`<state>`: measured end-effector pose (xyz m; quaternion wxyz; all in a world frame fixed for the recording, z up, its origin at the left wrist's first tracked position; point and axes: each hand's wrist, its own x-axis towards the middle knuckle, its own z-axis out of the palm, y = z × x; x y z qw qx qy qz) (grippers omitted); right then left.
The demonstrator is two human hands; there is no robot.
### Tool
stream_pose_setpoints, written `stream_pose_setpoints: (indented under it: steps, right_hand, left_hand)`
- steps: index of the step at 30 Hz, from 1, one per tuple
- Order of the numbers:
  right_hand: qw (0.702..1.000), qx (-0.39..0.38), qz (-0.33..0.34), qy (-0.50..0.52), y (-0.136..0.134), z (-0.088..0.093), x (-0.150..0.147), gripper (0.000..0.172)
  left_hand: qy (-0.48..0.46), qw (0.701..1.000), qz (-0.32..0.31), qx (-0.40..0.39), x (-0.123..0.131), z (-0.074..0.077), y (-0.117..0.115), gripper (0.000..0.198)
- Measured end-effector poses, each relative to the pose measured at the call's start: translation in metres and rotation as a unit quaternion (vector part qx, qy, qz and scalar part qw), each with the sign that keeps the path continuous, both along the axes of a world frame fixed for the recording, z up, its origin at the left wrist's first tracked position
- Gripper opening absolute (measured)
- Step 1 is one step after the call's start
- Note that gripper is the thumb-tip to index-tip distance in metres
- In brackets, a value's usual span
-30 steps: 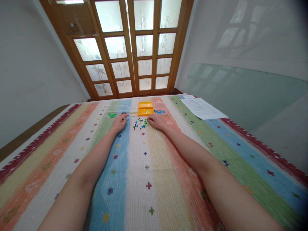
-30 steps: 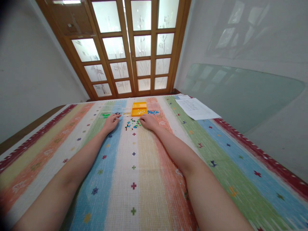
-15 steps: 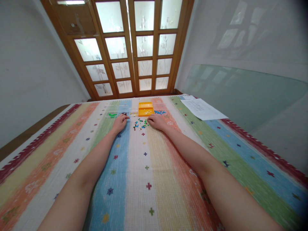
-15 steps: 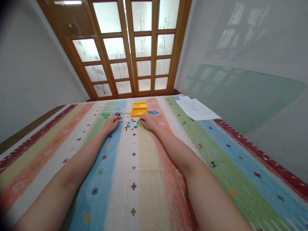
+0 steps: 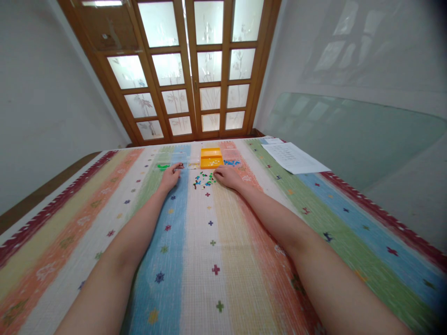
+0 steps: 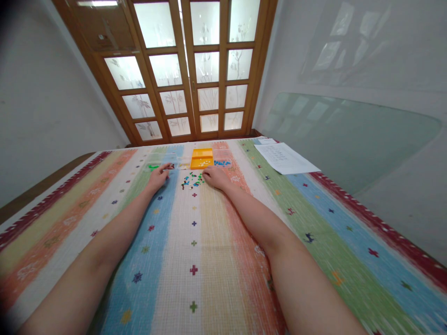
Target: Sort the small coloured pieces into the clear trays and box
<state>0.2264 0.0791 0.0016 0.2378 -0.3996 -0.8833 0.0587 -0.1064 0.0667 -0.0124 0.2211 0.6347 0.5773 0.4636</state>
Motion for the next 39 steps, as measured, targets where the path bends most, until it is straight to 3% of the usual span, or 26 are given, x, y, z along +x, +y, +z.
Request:
stream_pose_setpoints:
  steps: [6,13,16,21,28,35,39]
  right_hand:
    - [1.000,0.004,0.001,-0.002,-0.002,0.002,0.000,0.024]
    - [1.000,0.004,-0.001,-0.005,-0.006,0.005,0.000,0.024]
    - [1.000,0.005,0.000,-0.007,-0.004,0.003,0.000,0.023]
    - [1.000,0.006,0.001,-0.009,-0.002,0.002,0.000,0.023]
    - [1.000,0.010,0.007,-0.011,-0.001,0.002,0.000,0.024]
    - [1.000,0.008,0.002,-0.003,-0.005,0.004,0.000,0.025]
    - [1.000,-0.002,-0.005,-0.012,-0.006,0.006,0.000,0.026]
  left_hand:
    - [-0.147,0.987,0.019,-0.062,-0.008,0.007,0.000,0.055]
    - [-0.167,0.983,-0.005,-0.078,-0.016,0.008,0.001,0.067]
    - [-0.109,0.992,0.007,-0.059,-0.013,0.005,0.002,0.062]
    - [0.110,0.993,0.003,0.047,0.000,0.007,-0.006,0.045]
    - [0.260,0.951,-0.159,0.053,0.022,0.017,-0.021,0.021]
    - [0.143,0.951,-0.266,-0.067,0.033,0.033,-0.035,0.020]
    - [0.176,0.930,-0.307,-0.098,0.035,0.039,-0.039,0.028]
